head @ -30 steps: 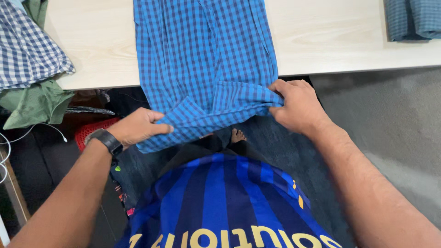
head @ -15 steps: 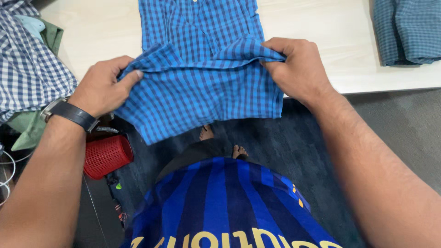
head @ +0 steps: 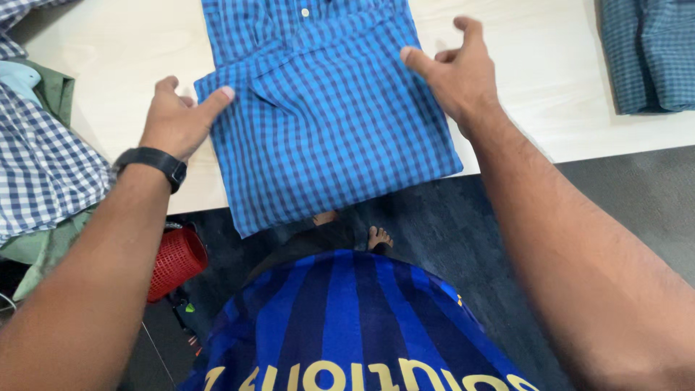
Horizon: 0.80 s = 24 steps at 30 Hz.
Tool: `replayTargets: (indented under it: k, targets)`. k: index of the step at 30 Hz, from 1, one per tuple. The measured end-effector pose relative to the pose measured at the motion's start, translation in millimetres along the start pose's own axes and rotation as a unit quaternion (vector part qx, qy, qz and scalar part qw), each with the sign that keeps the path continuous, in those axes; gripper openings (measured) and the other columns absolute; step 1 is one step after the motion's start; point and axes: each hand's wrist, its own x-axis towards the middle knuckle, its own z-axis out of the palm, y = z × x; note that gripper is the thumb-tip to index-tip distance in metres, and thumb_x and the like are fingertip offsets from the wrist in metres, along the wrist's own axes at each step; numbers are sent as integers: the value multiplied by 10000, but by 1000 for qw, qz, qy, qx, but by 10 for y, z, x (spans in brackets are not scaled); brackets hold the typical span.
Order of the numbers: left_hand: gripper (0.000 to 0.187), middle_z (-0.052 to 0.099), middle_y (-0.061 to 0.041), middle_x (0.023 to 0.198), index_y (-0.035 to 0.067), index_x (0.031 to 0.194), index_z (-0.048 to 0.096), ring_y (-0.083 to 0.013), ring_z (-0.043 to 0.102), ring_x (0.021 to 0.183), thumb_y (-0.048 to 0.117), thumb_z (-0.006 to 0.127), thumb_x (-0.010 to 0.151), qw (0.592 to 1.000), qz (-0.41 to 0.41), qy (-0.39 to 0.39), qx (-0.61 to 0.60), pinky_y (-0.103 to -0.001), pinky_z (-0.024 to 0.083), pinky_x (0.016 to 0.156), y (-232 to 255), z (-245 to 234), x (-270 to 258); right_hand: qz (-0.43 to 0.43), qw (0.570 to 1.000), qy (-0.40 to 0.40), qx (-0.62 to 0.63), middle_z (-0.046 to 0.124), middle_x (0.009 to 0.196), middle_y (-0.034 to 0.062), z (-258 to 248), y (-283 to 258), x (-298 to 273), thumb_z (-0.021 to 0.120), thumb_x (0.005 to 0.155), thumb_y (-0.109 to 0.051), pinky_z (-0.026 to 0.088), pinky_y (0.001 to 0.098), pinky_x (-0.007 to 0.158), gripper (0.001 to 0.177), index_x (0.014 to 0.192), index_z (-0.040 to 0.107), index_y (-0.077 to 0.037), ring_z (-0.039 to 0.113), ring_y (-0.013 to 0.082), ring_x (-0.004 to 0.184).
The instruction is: The person folds a blue checkered shirt and a light blue polo shirt on a table. They smooth and align the garments, fold the sleeves and body, and place the finished shirts on the table.
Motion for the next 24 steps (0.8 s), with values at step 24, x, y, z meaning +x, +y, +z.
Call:
replayTargets:
  k: [24]
  targets:
    - [469,738,-137,1224,-12,1273,618,-201,729,1102,257,718,902,849,-194,-162,-464,-392,586,945,272,-107,-141,163,984,-34,56,726,1039,169,387,-163,149,878,778,-289,637,358,801,640,1214,522,15,764,242,915]
